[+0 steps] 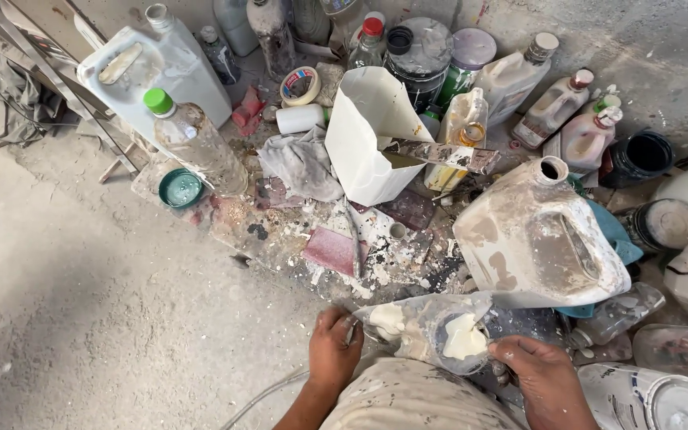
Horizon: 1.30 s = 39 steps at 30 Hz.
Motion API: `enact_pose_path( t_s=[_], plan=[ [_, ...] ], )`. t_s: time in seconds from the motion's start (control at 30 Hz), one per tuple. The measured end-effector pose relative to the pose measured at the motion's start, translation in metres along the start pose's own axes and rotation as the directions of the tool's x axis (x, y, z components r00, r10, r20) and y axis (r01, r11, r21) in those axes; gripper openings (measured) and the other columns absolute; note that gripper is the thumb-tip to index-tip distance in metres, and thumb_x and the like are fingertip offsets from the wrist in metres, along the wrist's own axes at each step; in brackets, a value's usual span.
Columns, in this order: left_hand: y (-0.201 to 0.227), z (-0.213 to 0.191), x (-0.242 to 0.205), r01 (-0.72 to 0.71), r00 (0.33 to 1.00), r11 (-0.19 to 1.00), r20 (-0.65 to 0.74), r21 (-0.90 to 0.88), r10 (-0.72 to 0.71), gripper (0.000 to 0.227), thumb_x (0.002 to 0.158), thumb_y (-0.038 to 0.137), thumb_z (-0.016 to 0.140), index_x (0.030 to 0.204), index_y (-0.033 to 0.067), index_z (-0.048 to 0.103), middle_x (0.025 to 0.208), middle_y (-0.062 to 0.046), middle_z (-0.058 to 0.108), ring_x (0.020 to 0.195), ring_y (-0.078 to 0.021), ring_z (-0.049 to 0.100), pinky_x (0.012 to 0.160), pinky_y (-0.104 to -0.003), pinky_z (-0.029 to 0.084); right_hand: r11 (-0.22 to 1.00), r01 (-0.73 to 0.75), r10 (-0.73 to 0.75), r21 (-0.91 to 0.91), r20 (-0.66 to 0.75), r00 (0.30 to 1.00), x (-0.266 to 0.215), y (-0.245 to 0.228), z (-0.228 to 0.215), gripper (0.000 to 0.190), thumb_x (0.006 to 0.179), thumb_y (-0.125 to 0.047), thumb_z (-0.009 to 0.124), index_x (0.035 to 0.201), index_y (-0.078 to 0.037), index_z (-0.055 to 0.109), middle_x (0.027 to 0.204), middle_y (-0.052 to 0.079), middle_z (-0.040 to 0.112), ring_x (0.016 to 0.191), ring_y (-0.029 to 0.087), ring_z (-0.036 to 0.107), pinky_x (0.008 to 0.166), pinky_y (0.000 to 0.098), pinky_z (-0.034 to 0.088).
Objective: The person is gathering various containers of paint and additives from a cluttered workbench and mixing them together in a container using a brush.
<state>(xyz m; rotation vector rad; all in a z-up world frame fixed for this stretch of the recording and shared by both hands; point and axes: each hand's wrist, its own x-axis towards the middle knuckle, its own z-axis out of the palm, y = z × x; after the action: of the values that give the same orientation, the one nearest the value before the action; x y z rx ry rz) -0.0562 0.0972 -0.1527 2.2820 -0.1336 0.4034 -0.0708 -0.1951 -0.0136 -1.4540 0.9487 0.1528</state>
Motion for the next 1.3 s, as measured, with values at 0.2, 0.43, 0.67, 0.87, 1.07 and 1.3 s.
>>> enact_pose_path(
  t_s=[0.2, 0.43, 0.67, 0.87, 1.07, 1.3],
  plan=[
    [0.007, -0.008, 0.016, -0.235, 0.971, 0.969, 0.031, -0.073, 0.237, 0.015, 0.088, -0.003, 0.068, 0.101, 0.0022, 0.073, 0.100, -0.012, 0.072, 0.089, -0.0322, 0.066, 0.074, -0.041, 0.059, 0.998, 0.047, -0.047, 0.031, 0.010, 0.999, 0.012, 0.015, -0.007, 0.008, 0.079, 0.007, 0.078, 0.086, 0.012, 0.076, 0.080, 0.018, 0.072, 0.077, 0.028, 0.062, 0.079, 0.0388, 0.048],
    [0.018, -0.041, 0.047, -0.039, 0.999, 0.972, -0.043, -0.231, 0.030, 0.018, 0.084, -0.008, 0.070, 0.101, 0.0003, 0.072, 0.105, -0.013, 0.074, 0.098, -0.0263, 0.071, 0.089, -0.030, 0.065, 0.994, 0.111, -0.110, -0.007, 0.026, 0.994, 0.006, 0.002, -0.005, 0.004, 0.081, 0.007, 0.078, 0.080, 0.012, 0.078, 0.075, 0.014, 0.071, 0.073, 0.023, 0.059, 0.073, 0.0336, 0.044],
    [0.070, -0.094, 0.101, -0.265, 0.964, 0.918, -0.081, -0.295, 0.252, 0.014, 0.084, -0.007, 0.070, 0.093, 0.0028, 0.072, 0.098, -0.010, 0.071, 0.086, -0.0245, 0.070, 0.075, -0.034, 0.055, 0.924, 0.193, -0.154, -0.329, 0.142, 0.978, -0.006, -0.029, 0.004, 0.011, 0.084, -0.005, 0.084, 0.081, 0.005, 0.089, 0.062, 0.004, 0.062, 0.059, 0.014, 0.044, 0.056, 0.0297, 0.033],
    [0.080, -0.120, 0.147, -0.144, 0.990, 0.873, -0.065, -0.466, 0.128, 0.014, 0.083, -0.008, 0.066, 0.087, 0.0050, 0.069, 0.094, -0.007, 0.071, 0.089, -0.0191, 0.068, 0.079, -0.031, 0.060, 0.847, 0.357, -0.265, -0.395, 0.269, 0.926, -0.013, -0.081, 0.021, 0.010, 0.083, -0.007, 0.081, 0.085, -0.003, 0.090, 0.080, 0.007, 0.087, 0.071, 0.016, 0.075, 0.081, 0.0320, 0.058],
    [0.120, -0.177, 0.248, -0.112, 0.962, 0.843, -0.269, -0.527, -0.040, 0.021, 0.090, -0.008, 0.069, 0.081, 0.0103, 0.063, 0.079, 0.001, 0.059, 0.078, -0.0103, 0.055, 0.078, -0.025, 0.054, 0.624, 0.606, -0.474, -0.494, 0.377, 0.795, -0.038, -0.199, 0.072, 0.018, 0.094, -0.019, 0.070, 0.105, -0.014, 0.084, 0.085, 0.004, 0.086, 0.034, 0.009, 0.040, 0.030, 0.0228, 0.027],
    [0.112, -0.189, 0.380, -0.266, 0.853, 0.895, -0.520, -0.358, 0.045, 0.017, 0.081, -0.008, 0.066, 0.088, 0.0044, 0.076, 0.088, -0.006, 0.072, 0.079, -0.0127, 0.064, 0.068, -0.022, 0.055, 0.171, 0.838, -0.746, -0.518, 0.488, 0.454, 0.015, -0.266, 0.160, 0.025, 0.103, -0.033, 0.064, 0.085, -0.019, 0.072, 0.068, -0.002, 0.060, 0.062, 0.017, 0.050, 0.051, 0.0362, 0.033]
  ],
)
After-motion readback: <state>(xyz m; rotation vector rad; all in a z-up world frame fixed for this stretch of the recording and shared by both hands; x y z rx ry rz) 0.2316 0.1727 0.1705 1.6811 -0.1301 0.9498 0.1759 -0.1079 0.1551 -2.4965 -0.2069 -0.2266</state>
